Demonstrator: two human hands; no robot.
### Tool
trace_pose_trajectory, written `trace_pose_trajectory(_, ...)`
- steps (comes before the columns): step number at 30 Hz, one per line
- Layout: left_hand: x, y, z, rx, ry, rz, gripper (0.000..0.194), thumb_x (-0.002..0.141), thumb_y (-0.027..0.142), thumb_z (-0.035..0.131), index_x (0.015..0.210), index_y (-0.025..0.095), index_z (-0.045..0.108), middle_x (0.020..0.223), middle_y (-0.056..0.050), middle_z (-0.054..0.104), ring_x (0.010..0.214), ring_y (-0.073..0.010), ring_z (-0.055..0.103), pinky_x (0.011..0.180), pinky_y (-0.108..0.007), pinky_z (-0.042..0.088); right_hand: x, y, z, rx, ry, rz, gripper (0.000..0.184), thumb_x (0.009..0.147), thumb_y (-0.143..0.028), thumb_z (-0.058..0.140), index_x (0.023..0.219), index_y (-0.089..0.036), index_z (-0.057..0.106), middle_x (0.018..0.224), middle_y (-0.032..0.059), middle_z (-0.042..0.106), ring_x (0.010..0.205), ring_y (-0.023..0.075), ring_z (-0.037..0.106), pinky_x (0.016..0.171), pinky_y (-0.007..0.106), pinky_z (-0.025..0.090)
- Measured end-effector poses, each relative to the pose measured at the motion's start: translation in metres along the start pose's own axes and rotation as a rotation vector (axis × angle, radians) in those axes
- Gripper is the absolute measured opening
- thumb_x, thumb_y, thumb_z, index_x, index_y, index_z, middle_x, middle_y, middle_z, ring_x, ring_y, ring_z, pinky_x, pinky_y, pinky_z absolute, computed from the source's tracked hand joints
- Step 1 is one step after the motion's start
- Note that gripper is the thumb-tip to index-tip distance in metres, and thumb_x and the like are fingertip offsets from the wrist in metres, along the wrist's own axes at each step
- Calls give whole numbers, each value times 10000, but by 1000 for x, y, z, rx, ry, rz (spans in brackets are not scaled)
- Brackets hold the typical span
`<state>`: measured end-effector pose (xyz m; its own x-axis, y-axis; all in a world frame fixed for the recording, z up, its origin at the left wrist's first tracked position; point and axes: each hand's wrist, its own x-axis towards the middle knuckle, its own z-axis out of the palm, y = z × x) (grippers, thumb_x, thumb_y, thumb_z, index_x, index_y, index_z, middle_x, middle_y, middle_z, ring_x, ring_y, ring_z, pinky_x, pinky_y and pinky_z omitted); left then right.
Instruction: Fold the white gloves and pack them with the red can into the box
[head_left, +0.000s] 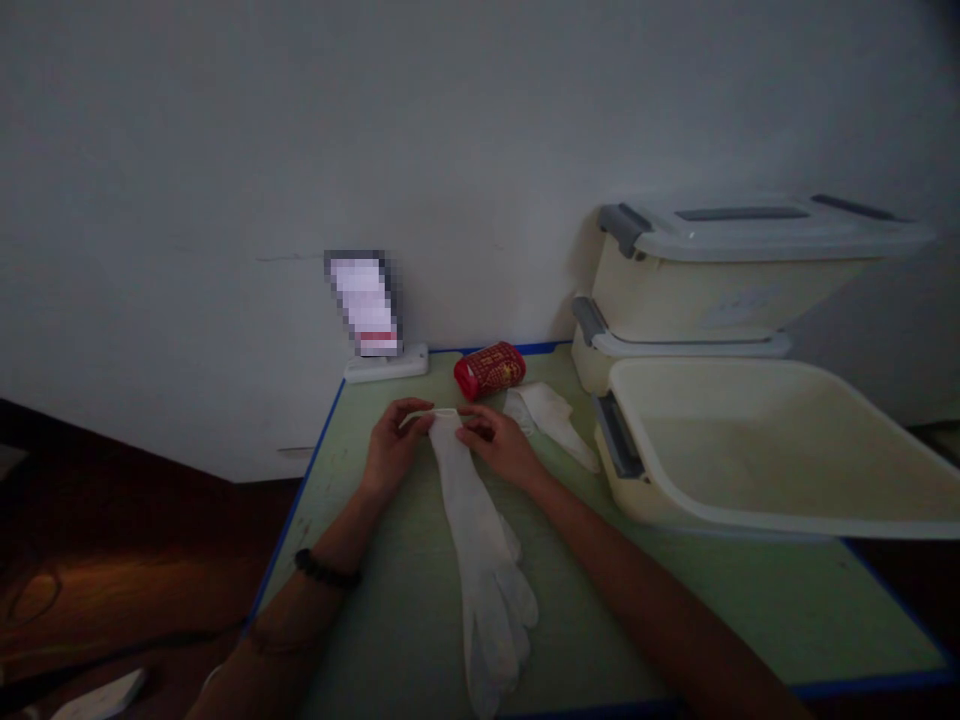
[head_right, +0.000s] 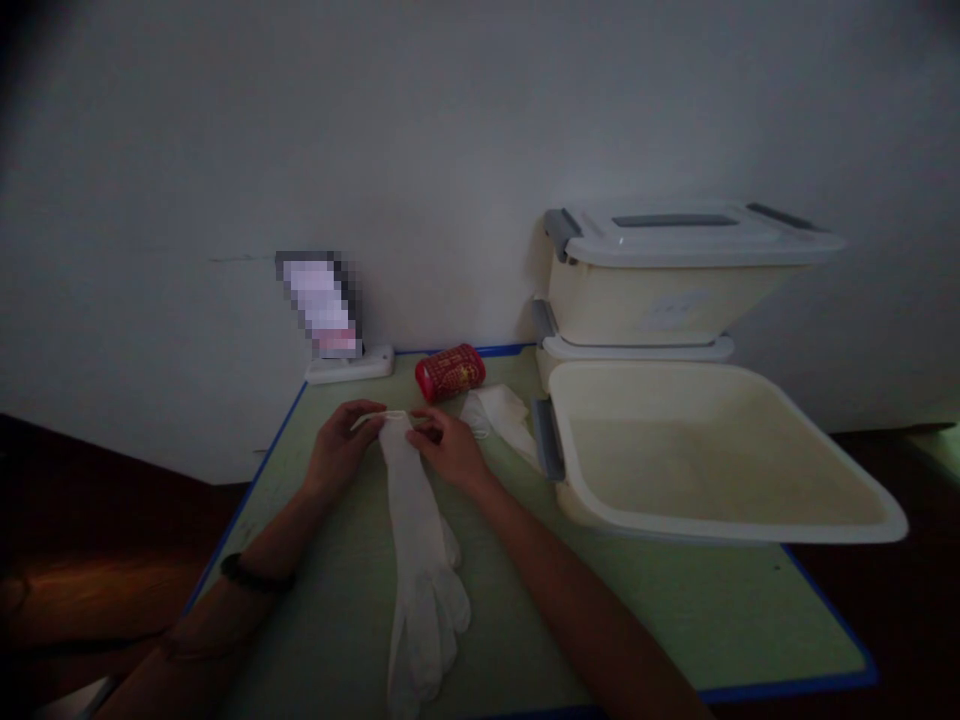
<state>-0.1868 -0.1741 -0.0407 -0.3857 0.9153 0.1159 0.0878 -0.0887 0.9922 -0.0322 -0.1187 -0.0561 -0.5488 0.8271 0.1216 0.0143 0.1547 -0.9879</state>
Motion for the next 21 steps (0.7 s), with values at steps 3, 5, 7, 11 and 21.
trace_pose_trajectory(3,-1,0,2,-45,-45,-5,337,642,257,682,912,181,496,1022,-39,563,815,-139,588,775,-307,470,2,-1,0,-15,-2,18,354,722,-290,609,1047,-160,555,761,21,631,666,137,583,632,269,447)
trace_pose_trajectory(5,-1,-1,4,-81,-77,-2,378,620,229,699,931,185,488,1059,-45,551,801,-133,596,798,-322,467,3,-1,0,-18,-3,34,377,709,-302,623,1055,-163,563,779,23,630,669,138,577,623,268,444)
trace_pose_trajectory(7,-1,-1,4,-91,-75,15,354,639,217,685,935,183,493,1059,-47,552,805,-128,595,819,-326,461,6,-1,-1,-13,-4,55,341,711,-319,618,1015,-167,588,806,28,634,686,140,575,630,269,439)
trace_pose_trajectory(11,0,-3,1,-57,-38,55,309,671,218,659,936,182,505,1016,-48,578,855,-140,583,812,-312,460,14,-2,0,31,1,91,216,711,-350,603,819,-164,626,747,13,626,659,128,564,607,252,427)
trace_pose_trajectory(21,1,-3,1,-124,-45,-107,483,646,271,691,1058,198,452,1033,-41,584,801,-130,609,766,-305,483,23,4,3,214,106,114,227,628,-297,661,794,-184,554,734,-10,617,681,119,583,644,248,455)
